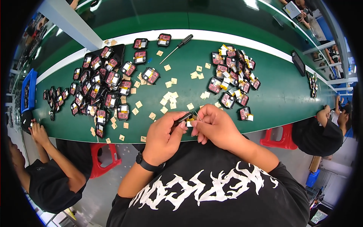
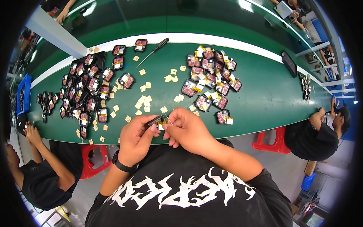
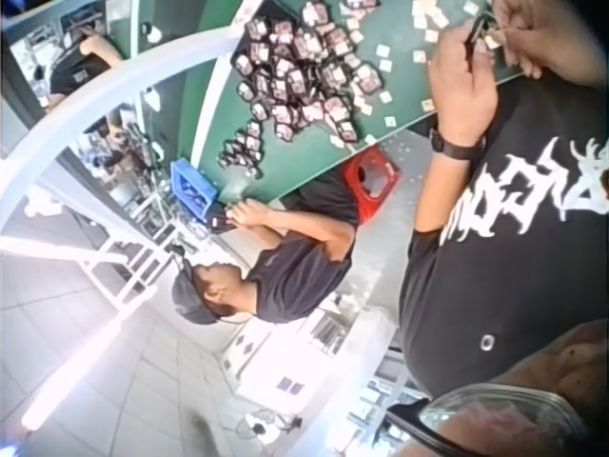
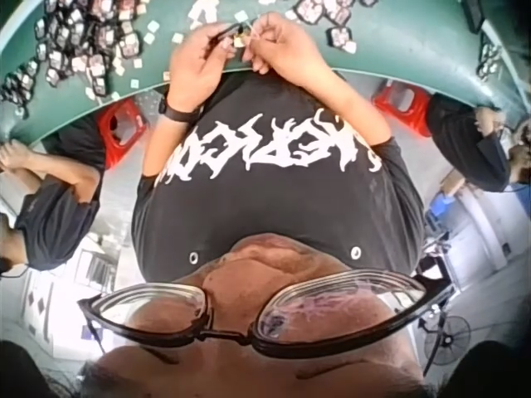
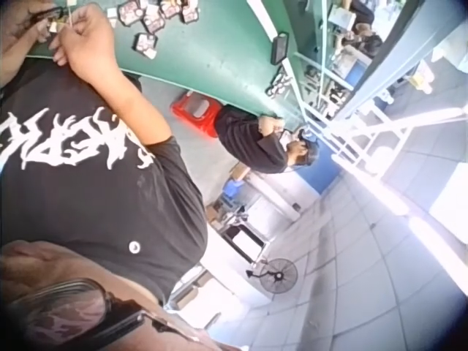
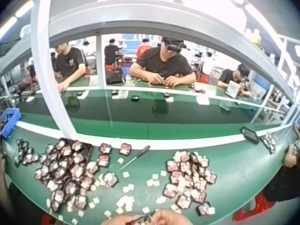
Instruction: Assembling small electronic components by applying adhesive stickers and connecting parts on an assembly line.
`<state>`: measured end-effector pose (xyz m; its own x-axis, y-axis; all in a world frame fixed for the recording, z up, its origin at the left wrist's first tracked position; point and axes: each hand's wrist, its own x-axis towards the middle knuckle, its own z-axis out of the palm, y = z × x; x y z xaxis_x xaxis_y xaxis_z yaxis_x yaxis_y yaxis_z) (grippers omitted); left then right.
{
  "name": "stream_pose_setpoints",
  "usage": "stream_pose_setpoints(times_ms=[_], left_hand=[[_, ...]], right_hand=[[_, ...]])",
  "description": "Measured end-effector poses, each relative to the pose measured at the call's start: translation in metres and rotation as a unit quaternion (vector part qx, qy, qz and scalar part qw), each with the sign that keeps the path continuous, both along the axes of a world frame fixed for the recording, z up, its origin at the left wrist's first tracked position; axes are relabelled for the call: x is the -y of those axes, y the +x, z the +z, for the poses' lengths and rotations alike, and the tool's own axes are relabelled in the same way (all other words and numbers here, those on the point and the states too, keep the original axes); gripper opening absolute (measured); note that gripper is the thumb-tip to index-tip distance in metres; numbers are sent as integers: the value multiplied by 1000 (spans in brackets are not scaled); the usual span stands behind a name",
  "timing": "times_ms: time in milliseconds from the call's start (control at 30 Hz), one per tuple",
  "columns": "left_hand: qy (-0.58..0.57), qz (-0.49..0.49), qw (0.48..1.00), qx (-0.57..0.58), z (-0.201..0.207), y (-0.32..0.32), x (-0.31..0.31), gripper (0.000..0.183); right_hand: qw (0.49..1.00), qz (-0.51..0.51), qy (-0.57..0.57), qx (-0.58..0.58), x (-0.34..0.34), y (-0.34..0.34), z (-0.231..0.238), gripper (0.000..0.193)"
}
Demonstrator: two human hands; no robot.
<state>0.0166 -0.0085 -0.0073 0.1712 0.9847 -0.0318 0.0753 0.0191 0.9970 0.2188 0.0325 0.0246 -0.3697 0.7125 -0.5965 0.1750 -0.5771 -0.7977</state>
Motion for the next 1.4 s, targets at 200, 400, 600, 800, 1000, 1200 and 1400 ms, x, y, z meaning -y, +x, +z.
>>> stream_pose_setpoints(times_ms=[200,400,600,800,1000,1200,1400], left_hand=[[-6,9,1000,-2,-1,-2,3,23],[-77,37,992,88,-3,-2,0,27],[-96,26,991,86,2,-6,-2,38],[-161,22,979,124,11,-10,-4,37],[-155,47,977,140,11,-4,-2,36],[-18,58,998,6,0,2,5,34],[100,30,990,-97,-2,1,6,37]], right_hand=[[999,-30,-20,-21,2,-4,-2,17],[999,-26,1,-21,7,-5,-2,18],[999,-12,39,-27,11,-5,-5,19],[992,-45,117,-27,13,-2,-8,18],[995,-16,92,-27,12,-1,-1,18],[997,32,63,-6,5,-3,-5,16],[999,22,18,-28,2,-4,-4,15]])
